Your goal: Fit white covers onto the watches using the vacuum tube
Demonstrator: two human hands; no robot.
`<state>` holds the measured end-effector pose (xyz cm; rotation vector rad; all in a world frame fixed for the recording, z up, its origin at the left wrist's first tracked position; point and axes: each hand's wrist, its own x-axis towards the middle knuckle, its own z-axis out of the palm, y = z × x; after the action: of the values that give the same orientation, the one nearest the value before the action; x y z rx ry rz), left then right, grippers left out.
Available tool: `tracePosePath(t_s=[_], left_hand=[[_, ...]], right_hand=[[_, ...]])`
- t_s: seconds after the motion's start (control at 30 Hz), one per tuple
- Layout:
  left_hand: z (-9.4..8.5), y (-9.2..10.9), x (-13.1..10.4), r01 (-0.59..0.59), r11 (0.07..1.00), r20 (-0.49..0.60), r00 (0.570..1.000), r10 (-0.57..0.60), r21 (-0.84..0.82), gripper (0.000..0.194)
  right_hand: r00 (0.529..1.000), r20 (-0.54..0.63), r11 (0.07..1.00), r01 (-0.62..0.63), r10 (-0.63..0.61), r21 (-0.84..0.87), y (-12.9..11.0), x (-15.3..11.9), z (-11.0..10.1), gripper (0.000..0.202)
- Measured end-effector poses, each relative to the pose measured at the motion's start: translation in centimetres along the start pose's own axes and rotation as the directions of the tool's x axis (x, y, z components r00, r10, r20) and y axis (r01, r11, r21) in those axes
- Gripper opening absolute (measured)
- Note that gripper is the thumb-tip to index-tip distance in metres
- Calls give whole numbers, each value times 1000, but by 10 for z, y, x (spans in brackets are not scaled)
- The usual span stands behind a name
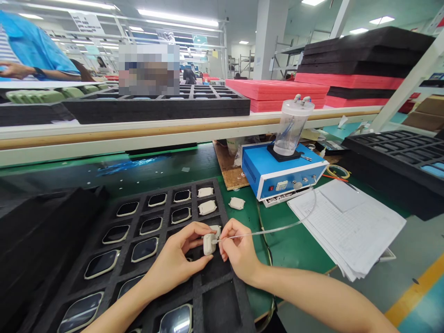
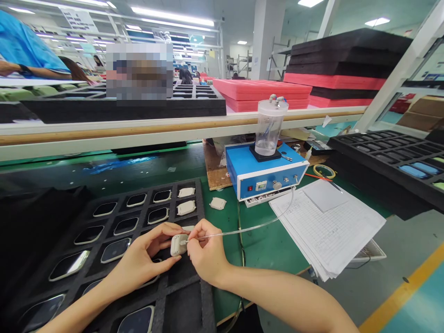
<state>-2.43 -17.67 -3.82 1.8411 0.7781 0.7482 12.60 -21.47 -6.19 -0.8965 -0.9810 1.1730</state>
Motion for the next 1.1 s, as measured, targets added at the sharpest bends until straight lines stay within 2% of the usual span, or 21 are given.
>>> tracePosePath(t_s=[1.1], left_hand=[[-1,1,0,14,1000,11,1000,-14,-7,26]], right_hand=[[1000,1,1000,-14,14,7,0,0,0,7]])
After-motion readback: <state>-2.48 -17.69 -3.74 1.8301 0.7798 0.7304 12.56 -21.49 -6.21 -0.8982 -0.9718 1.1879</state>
